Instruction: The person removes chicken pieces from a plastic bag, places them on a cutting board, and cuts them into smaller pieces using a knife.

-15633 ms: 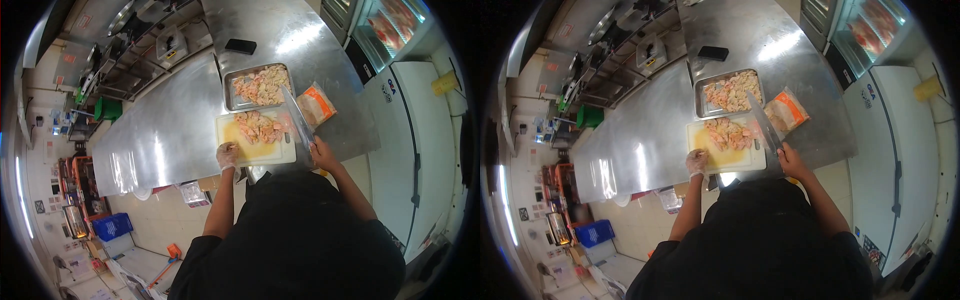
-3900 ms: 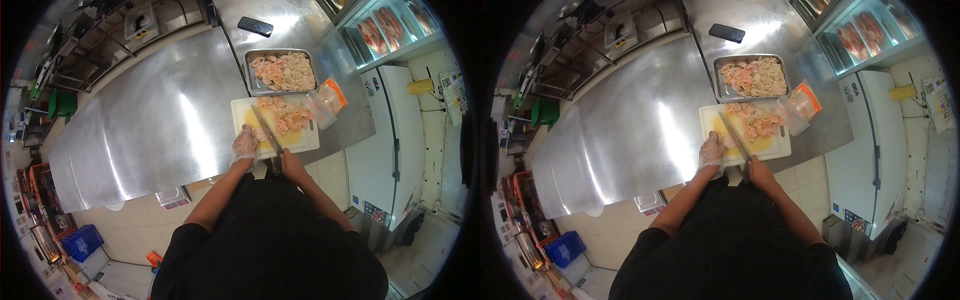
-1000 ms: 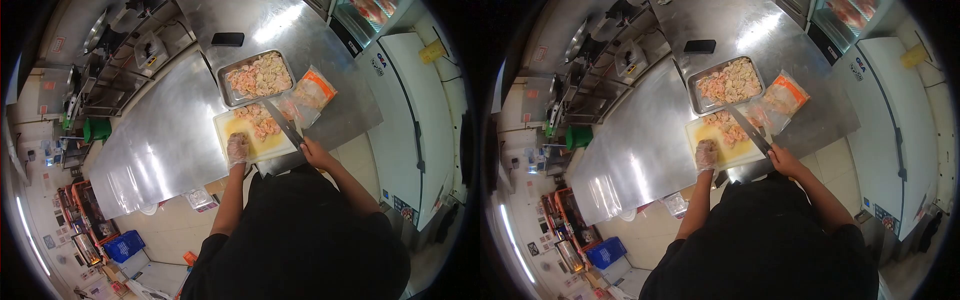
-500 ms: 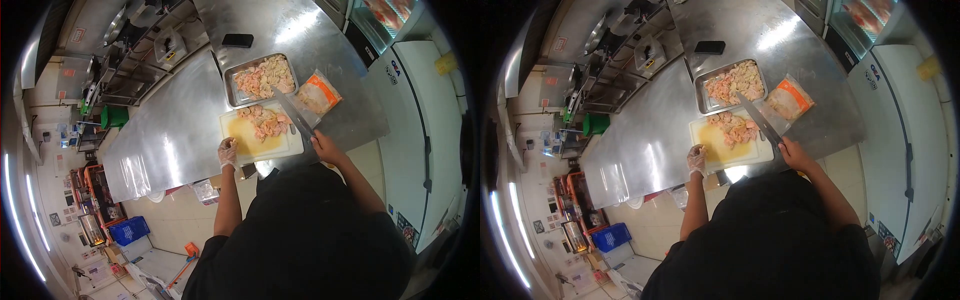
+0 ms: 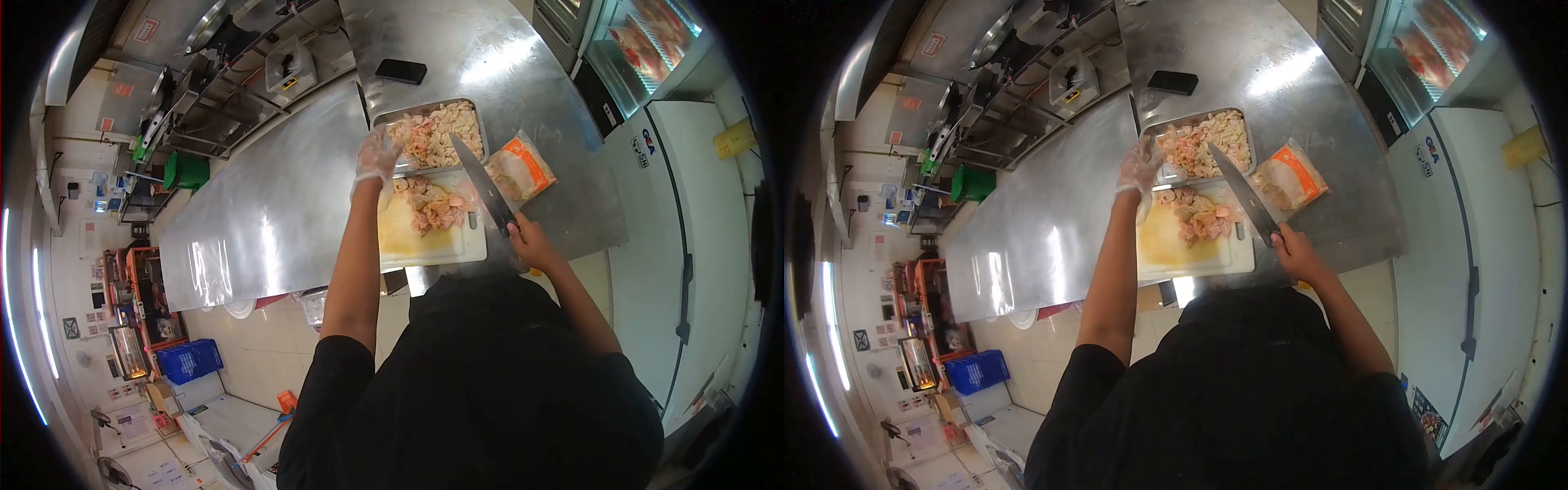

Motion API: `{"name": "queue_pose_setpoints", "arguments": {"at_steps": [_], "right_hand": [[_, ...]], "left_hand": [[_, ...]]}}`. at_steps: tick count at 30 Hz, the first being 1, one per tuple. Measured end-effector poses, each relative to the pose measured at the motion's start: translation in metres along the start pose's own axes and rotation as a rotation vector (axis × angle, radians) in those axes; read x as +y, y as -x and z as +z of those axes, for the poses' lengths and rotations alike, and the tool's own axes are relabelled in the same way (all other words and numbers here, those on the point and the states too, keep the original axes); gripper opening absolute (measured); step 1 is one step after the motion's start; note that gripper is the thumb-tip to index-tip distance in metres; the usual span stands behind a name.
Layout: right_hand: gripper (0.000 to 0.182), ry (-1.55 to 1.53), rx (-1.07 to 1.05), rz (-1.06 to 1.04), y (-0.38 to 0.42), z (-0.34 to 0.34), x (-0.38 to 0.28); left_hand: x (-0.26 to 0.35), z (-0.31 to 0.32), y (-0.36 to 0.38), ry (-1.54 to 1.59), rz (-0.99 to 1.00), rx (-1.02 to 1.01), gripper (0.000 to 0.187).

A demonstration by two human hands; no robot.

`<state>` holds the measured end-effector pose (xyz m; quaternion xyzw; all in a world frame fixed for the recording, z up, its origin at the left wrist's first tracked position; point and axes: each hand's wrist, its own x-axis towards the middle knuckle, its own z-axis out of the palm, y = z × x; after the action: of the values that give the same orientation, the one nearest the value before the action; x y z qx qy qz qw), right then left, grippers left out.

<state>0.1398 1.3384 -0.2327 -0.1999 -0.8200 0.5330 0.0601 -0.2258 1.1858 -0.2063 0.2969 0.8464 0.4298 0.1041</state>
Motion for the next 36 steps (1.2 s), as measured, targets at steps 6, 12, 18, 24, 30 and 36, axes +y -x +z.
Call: {"name": "queue_pose_setpoints", "arguments": {"at_steps": [6,12,18,24,30,36], "right_hand": [[0.023,0.001,0.037,0.098,0.022,-0.008,0.009],[0.024,-0.005,0.017,0.094,0.020,-0.004,0.018],[0.024,0.116,-0.204,-0.037,-0.004,0.020,-0.009],[0.022,0.300,-0.551,-0.037,-0.025,0.064,-0.039],[0.022,0.251,-0.475,-0.089,-0.028,0.078,-0.046],[0.021,0.353,-0.528,-0.060,-0.034,0.104,-0.037]], "left_hand": [[0.016,0.020,0.120,-0.611,-0.406,-0.448,0.051],[-0.037,0.062,0.176,-0.545,-0.432,-0.124,0.041],[-0.061,0.031,0.198,0.214,-0.669,-0.075,0.029],[-0.071,0.023,0.225,0.464,-0.883,0.020,0.038],[-0.054,0.021,0.216,0.674,-0.724,0.042,0.033],[-0.071,0.027,0.206,0.658,-0.865,-0.023,0.029]]}}
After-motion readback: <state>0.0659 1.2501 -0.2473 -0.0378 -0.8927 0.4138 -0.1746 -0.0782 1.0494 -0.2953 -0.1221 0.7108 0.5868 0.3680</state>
